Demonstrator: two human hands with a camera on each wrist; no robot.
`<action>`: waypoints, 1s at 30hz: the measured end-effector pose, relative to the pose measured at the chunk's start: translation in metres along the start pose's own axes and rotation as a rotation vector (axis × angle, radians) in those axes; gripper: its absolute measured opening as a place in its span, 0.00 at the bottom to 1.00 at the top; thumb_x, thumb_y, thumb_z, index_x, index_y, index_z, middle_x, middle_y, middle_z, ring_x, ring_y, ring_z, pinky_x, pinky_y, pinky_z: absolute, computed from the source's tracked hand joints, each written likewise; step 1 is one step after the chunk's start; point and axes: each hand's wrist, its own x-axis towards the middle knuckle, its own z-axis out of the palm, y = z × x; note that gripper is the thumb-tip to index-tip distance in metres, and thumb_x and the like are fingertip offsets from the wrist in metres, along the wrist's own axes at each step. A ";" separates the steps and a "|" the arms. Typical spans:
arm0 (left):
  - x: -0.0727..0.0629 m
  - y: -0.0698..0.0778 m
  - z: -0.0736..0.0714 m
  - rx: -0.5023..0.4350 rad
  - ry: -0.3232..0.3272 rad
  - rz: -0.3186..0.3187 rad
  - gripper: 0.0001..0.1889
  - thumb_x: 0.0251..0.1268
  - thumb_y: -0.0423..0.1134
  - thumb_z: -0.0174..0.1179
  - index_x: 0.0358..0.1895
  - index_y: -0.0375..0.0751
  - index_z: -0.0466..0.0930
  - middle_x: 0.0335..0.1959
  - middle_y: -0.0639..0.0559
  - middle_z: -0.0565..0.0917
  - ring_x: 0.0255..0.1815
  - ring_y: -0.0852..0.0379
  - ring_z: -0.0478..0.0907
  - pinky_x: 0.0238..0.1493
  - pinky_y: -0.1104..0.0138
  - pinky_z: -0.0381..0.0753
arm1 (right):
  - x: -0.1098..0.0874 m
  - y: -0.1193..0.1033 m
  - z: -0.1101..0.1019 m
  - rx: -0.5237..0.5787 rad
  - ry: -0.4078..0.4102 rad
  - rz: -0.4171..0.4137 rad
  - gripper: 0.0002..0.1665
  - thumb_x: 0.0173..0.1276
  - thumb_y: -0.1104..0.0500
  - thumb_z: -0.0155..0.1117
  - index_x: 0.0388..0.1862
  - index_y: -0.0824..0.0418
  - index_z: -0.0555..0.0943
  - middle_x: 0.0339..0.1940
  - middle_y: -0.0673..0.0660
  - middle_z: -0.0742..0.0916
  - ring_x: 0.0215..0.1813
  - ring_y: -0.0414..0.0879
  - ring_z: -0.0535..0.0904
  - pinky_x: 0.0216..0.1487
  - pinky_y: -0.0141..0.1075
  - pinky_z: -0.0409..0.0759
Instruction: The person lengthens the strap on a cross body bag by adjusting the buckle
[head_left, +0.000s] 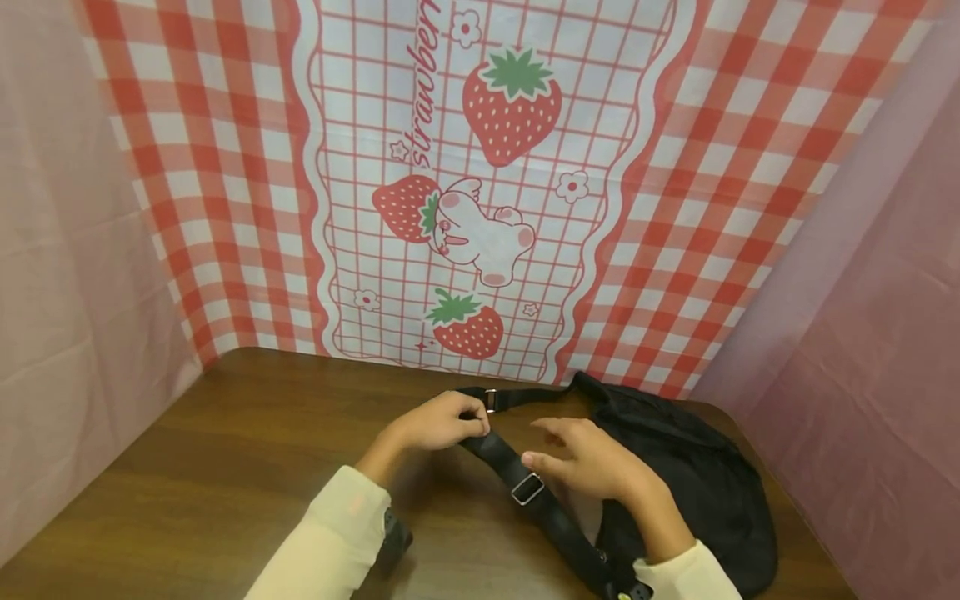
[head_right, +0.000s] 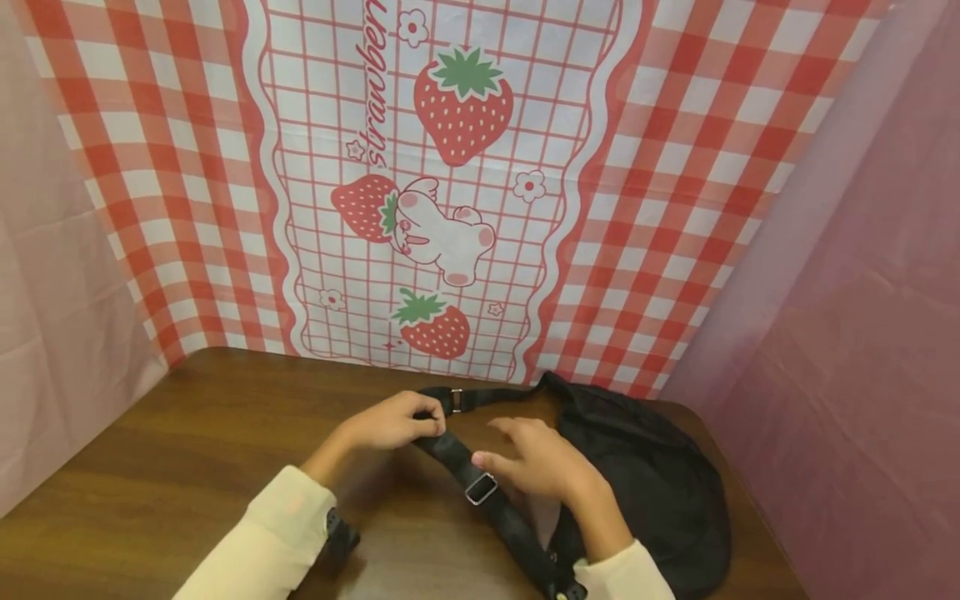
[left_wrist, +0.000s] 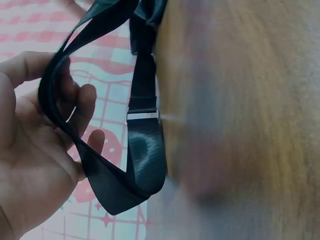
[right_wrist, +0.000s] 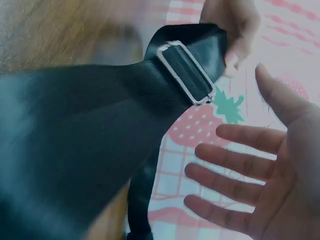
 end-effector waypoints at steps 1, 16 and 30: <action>0.000 0.000 -0.001 -0.029 0.017 0.000 0.09 0.74 0.39 0.56 0.36 0.49 0.85 0.34 0.60 0.82 0.33 0.61 0.73 0.39 0.66 0.74 | 0.000 -0.003 0.000 0.003 0.000 0.002 0.39 0.72 0.35 0.63 0.67 0.64 0.78 0.58 0.59 0.86 0.57 0.56 0.84 0.55 0.53 0.82; 0.000 0.004 -0.010 -0.338 0.126 -0.008 0.10 0.79 0.37 0.53 0.41 0.36 0.82 0.36 0.51 0.79 0.36 0.56 0.72 0.42 0.63 0.72 | 0.007 -0.043 0.028 -0.219 0.140 0.171 0.36 0.51 0.33 0.80 0.43 0.56 0.76 0.25 0.46 0.78 0.23 0.40 0.71 0.24 0.37 0.71; 0.000 -0.002 -0.015 -0.360 0.188 -0.001 0.11 0.79 0.38 0.53 0.41 0.36 0.82 0.37 0.51 0.80 0.39 0.55 0.73 0.46 0.58 0.74 | 0.015 -0.040 0.042 -0.278 0.293 0.178 0.31 0.55 0.40 0.82 0.40 0.58 0.75 0.25 0.47 0.75 0.24 0.41 0.70 0.23 0.37 0.70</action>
